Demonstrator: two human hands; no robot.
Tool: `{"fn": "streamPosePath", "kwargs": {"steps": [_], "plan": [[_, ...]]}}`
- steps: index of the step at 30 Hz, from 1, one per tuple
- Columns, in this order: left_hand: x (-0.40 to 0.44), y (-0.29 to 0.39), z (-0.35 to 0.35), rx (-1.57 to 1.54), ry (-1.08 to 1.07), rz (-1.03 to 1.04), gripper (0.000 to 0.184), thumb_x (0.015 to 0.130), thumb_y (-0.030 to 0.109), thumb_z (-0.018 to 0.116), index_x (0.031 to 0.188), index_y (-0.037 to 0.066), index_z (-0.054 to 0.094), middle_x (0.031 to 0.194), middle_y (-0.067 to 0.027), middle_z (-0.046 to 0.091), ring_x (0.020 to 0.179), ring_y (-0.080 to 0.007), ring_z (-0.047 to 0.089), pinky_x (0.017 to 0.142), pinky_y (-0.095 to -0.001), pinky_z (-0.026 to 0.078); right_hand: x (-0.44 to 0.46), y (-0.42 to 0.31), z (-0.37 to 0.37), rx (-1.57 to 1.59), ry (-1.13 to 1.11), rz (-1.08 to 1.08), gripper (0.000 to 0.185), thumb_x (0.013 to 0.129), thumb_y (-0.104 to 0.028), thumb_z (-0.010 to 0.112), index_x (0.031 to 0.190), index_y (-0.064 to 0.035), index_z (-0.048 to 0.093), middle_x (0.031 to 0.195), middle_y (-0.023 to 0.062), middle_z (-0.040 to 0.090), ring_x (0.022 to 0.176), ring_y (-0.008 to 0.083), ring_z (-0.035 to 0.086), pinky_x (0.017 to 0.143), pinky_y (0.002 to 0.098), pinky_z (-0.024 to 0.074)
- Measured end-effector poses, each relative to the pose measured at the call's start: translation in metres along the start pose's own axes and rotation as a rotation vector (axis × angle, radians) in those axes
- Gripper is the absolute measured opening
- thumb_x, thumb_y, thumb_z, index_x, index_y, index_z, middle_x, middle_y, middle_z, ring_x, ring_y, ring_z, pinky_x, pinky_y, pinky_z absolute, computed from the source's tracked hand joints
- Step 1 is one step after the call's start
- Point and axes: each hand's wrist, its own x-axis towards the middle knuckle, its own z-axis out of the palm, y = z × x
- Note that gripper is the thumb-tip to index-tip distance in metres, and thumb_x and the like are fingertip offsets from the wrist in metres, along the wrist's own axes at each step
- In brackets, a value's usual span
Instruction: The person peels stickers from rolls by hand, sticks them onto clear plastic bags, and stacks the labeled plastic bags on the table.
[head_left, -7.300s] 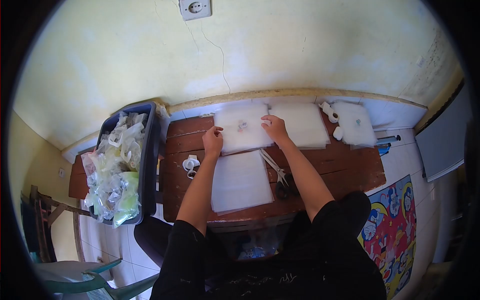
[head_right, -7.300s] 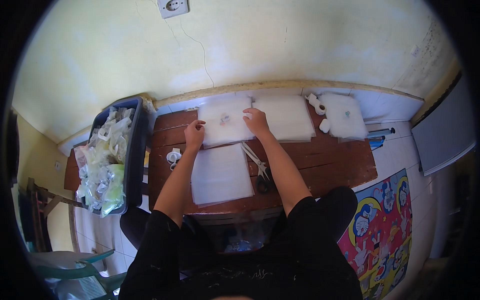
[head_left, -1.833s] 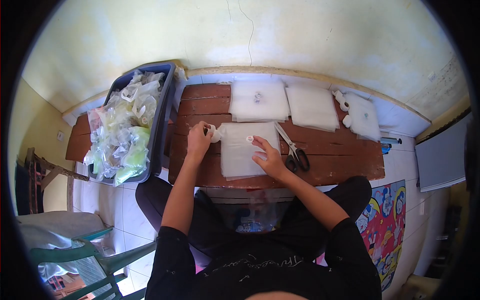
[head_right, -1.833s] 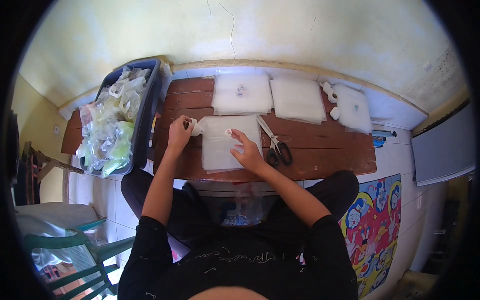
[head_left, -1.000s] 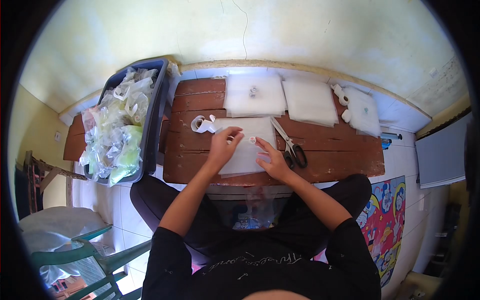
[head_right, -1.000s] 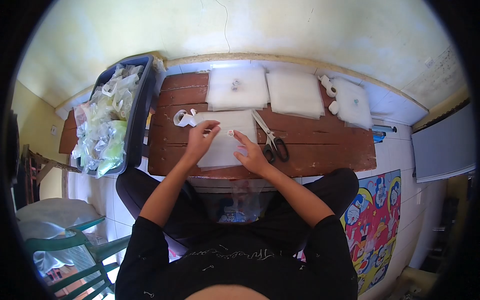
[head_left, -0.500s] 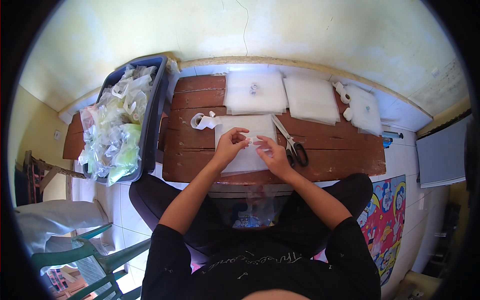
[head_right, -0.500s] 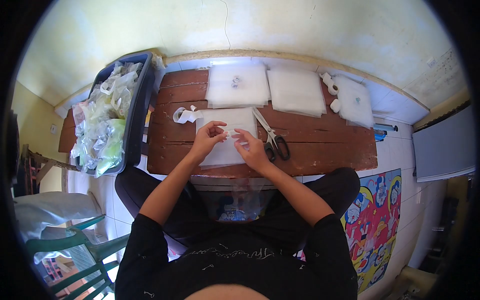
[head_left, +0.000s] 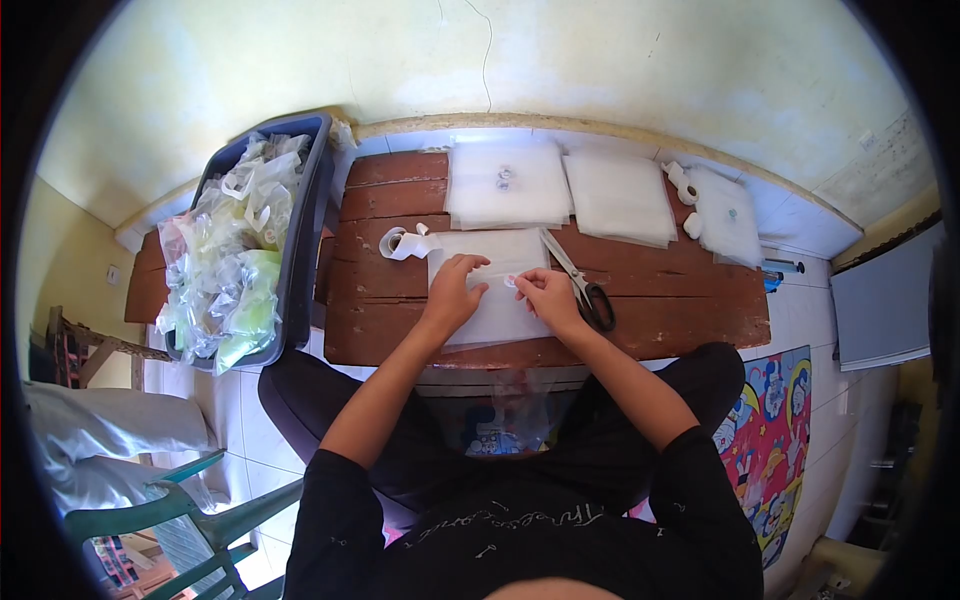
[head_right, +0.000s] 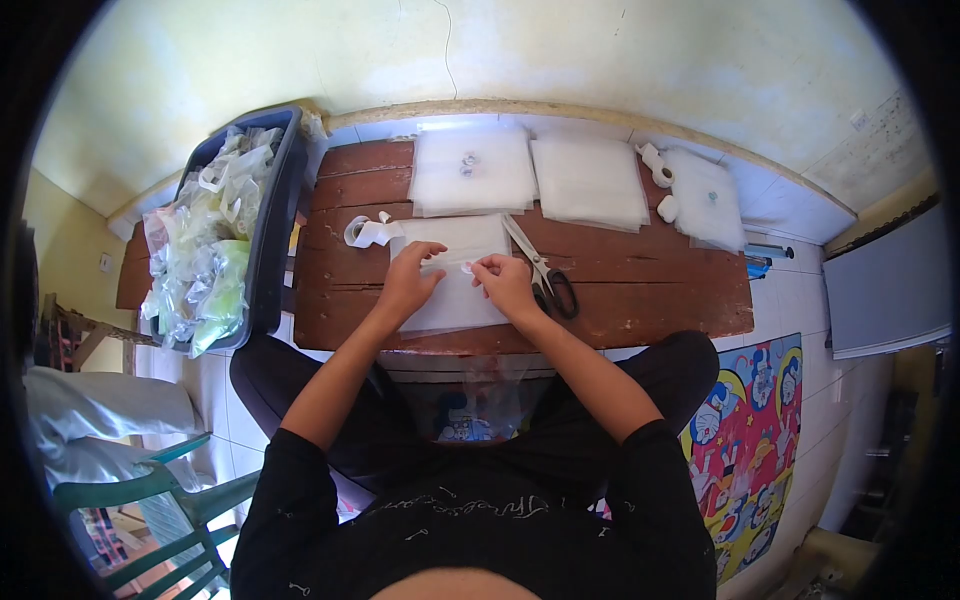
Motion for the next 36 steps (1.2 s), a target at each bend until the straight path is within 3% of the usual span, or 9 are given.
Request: {"fn": "streamPosePath", "kwargs": {"steps": [3, 8, 17, 29, 36], "plan": [[-0.002, -0.008, -0.004, 0.065, -0.122, -0.131, 0.036, 0.072, 0.003, 0.073, 0.107, 0.005, 0.064, 0.107, -0.0139, 0.062, 0.106, -0.0317, 0.057, 0.093, -0.0396, 0.046, 0.006, -0.005, 0.005, 0.057, -0.004, 0.102, 0.022, 0.09, -0.019, 0.066, 0.092, 0.0034, 0.067, 0.07, 0.0061, 0.065, 0.047, 0.0058, 0.051, 0.04, 0.0203, 0.0379], [-0.003, -0.016, -0.001, 0.057, -0.117, -0.101, 0.032, 0.074, 0.004, 0.072, 0.106, 0.005, 0.065, 0.105, -0.0132, 0.062, 0.103, -0.0306, 0.059, 0.09, -0.0394, 0.047, 0.016, 0.011, 0.01, 0.143, -0.169, 0.226, 0.023, 0.091, -0.019, 0.062, 0.093, 0.0032, 0.066, 0.067, 0.007, 0.065, 0.044, 0.0083, 0.052, 0.038, 0.0226, 0.0398], [-0.002, -0.018, 0.011, 0.054, -0.044, -0.098, 0.022, 0.076, 0.012, 0.074, 0.096, 0.007, 0.068, 0.1, -0.0113, 0.06, 0.101, -0.0299, 0.056, 0.088, -0.0401, 0.046, 0.017, 0.003, 0.007, 0.046, -0.242, 0.244, 0.023, 0.092, -0.02, 0.062, 0.095, 0.0025, 0.065, 0.069, 0.0074, 0.064, 0.045, 0.0082, 0.053, 0.039, 0.0217, 0.0406], [-0.002, -0.02, 0.021, 0.124, 0.063, -0.019, 0.022, 0.07, 0.016, 0.079, 0.089, 0.011, 0.07, 0.092, -0.0093, 0.056, 0.092, -0.0288, 0.055, 0.08, -0.04, 0.047, 0.014, 0.002, 0.014, -0.182, -0.202, 0.065, 0.032, 0.089, -0.026, 0.065, 0.092, 0.0063, 0.064, 0.065, 0.0107, 0.065, 0.044, 0.0137, 0.057, 0.041, 0.0281, 0.0435], [-0.003, -0.022, 0.021, 0.131, 0.067, -0.004, 0.024, 0.069, 0.017, 0.08, 0.09, 0.012, 0.07, 0.093, -0.0095, 0.056, 0.091, -0.0291, 0.055, 0.08, -0.0407, 0.047, 0.014, -0.002, 0.016, -0.214, -0.173, 0.064, 0.034, 0.087, -0.027, 0.066, 0.09, 0.0068, 0.064, 0.064, 0.0112, 0.066, 0.044, 0.0147, 0.058, 0.042, 0.0292, 0.0444]]}}
